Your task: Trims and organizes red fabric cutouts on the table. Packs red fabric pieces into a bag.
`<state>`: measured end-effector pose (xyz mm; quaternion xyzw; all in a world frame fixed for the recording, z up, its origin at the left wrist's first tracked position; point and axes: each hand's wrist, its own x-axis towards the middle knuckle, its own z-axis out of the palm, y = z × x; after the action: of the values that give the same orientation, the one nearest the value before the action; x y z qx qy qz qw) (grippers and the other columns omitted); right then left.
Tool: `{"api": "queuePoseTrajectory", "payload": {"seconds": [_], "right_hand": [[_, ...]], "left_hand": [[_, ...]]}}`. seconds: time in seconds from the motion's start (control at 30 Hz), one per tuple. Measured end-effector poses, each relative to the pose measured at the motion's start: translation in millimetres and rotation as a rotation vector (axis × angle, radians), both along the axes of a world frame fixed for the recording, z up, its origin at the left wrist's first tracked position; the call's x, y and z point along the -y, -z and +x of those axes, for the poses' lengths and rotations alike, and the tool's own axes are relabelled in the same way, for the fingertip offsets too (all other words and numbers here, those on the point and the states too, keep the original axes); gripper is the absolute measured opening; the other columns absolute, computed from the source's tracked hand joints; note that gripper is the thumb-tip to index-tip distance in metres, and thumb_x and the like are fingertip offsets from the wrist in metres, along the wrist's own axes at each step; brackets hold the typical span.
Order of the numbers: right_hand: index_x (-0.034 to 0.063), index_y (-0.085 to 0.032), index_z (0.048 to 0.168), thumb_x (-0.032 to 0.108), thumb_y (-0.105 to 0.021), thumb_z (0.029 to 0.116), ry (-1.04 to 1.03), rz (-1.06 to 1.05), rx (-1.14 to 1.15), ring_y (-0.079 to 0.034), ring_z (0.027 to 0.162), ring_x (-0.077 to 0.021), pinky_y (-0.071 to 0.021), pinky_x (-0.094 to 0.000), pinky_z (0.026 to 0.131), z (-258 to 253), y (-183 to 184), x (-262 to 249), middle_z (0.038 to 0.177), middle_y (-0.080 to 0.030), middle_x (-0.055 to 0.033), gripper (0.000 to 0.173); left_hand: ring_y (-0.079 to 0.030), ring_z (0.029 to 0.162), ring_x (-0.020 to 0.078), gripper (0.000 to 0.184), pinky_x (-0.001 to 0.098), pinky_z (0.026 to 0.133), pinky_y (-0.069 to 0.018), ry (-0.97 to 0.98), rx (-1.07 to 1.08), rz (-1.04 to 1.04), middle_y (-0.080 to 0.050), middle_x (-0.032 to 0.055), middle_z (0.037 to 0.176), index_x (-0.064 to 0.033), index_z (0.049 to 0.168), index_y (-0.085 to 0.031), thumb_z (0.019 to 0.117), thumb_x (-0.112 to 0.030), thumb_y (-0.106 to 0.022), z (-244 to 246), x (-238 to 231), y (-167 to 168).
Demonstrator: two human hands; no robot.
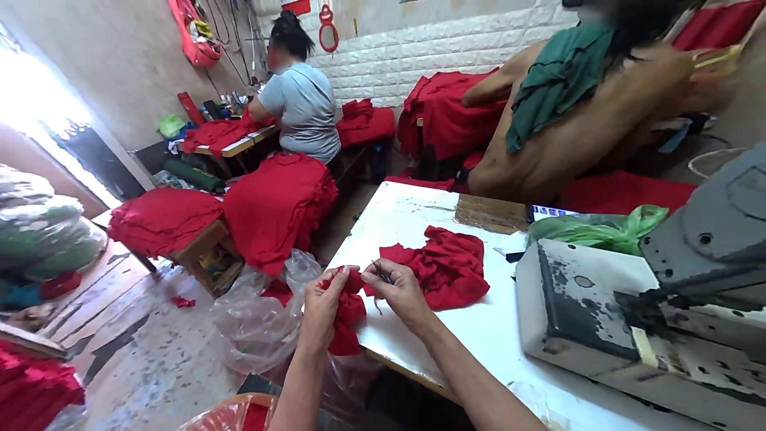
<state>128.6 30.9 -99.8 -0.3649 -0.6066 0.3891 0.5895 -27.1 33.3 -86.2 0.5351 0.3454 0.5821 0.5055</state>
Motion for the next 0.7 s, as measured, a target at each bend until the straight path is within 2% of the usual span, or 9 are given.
{"api": "queuePoseTrajectory", "payload": {"seconds": [0.13,0.23,0.3,0.4,0.43,0.5,0.6,0.63,0.7], "right_hand": [[0.0016,-0.063,0.097,0.014,-0.057,0.1016,0.034,0.015,-0.028,-0.048,0.059,0.0019,-0.0421,-0.0172,0.056,11,-4,-1,0.072,-0.055,0.0062,0.015],[0.0001,-0.062,0.102,0.015,-0.048,0.1062,0.221,0.035,-0.026,-0.047,0.056,0.0000,-0.0428,-0.0188,0.056,35,1,-9,0.066,-0.053,0.0054,0.021],[0.0002,-0.064,0.105,0.017,-0.045,0.1086,0.316,-0.012,-0.029,-0.045,0.053,-0.0007,-0.0400,-0.0181,0.053,51,1,-12,0.064,-0.053,0.0048,0.026],[0.0025,-0.065,0.105,0.022,-0.050,0.1082,0.370,-0.121,0.080,-0.047,0.056,-0.0046,-0.0409,-0.0220,0.055,67,-2,-14,0.068,-0.055,0.0016,0.025],[0.0033,-0.065,0.105,0.025,-0.053,0.1073,0.377,-0.149,0.132,-0.050,0.059,-0.0068,-0.0436,-0.0248,0.058,69,-2,-15,0.070,-0.057,0.0000,0.025],[0.0035,-0.065,0.110,0.029,-0.056,0.1064,0.363,-0.196,0.213,-0.055,0.065,-0.0109,-0.0480,-0.0306,0.065,70,-2,-15,0.075,-0.060,-0.0029,0.027],[0.0032,-0.061,0.121,0.032,-0.052,0.1079,0.323,-0.272,0.315,-0.057,0.069,-0.0145,-0.0485,-0.0351,0.070,68,-2,-16,0.080,-0.063,-0.0063,0.033],[0.0034,-0.060,0.123,0.033,-0.050,0.1086,0.320,-0.296,0.346,-0.058,0.071,-0.0155,-0.0487,-0.0362,0.072,68,-2,-16,0.081,-0.063,-0.0069,0.034],[0.0033,-0.058,0.125,0.033,-0.047,0.1098,0.345,-0.328,0.396,-0.059,0.074,-0.0174,-0.0492,-0.0384,0.075,68,-3,-16,0.082,-0.064,-0.0077,0.035]], "left_hand": [[-0.063,0.065,0.0035,0.020,0.0223,0.063,-0.0559,-0.159,-0.009,0.042,-0.066,-0.0033,0.072,-0.0024,0.091,-0.068,0.1037,-0.006,-0.052,4,-2,-3],[-0.062,0.061,0.0033,0.012,0.0235,0.061,-0.0560,-0.331,0.021,0.075,-0.065,-0.0061,0.068,-0.0080,0.082,-0.066,0.0931,-0.003,-0.067,-7,-9,-9],[-0.061,0.063,0.0019,0.020,0.0225,0.062,-0.0557,-0.348,-0.049,0.163,-0.063,-0.0086,0.069,-0.0139,0.079,-0.060,0.0860,-0.001,-0.073,-20,-15,-10],[-0.064,0.077,0.0051,0.014,0.0269,0.073,-0.0560,-0.209,-0.421,0.228,-0.068,-0.0006,0.087,-0.0057,0.098,-0.068,0.0877,-0.012,-0.076,-28,-14,-11],[-0.064,0.075,0.0064,0.018,0.0292,0.072,-0.0555,-0.146,-0.593,0.216,-0.069,0.0018,0.089,-0.0049,0.103,-0.071,0.0907,-0.018,-0.074,-23,-11,-11],[-0.067,0.077,0.0186,0.025,0.0414,0.074,-0.0563,-0.003,-0.895,0.176,-0.071,0.0106,0.093,-0.0046,0.114,-0.072,0.0961,-0.022,-0.070,-4,-6,-10],[-0.069,0.106,0.0380,0.036,0.0590,0.094,-0.0504,0.098,-1.231,0.095,-0.071,0.0203,0.114,-0.0054,0.131,-0.067,0.1004,-0.024,-0.064,27,-8,-6],[-0.067,0.111,0.0385,0.034,0.0590,0.096,-0.0489,0.090,-1.287,0.084,-0.071,0.0204,0.118,-0.0055,0.130,-0.068,0.1017,-0.023,-0.061,34,-11,-4],[-0.068,0.108,0.0378,0.029,0.0561,0.094,-0.0503,0.000,-1.274,0.150,-0.070,0.0212,0.114,-0.0038,0.121,-0.072,0.1029,-0.020,-0.058,39,-17,4]]}}
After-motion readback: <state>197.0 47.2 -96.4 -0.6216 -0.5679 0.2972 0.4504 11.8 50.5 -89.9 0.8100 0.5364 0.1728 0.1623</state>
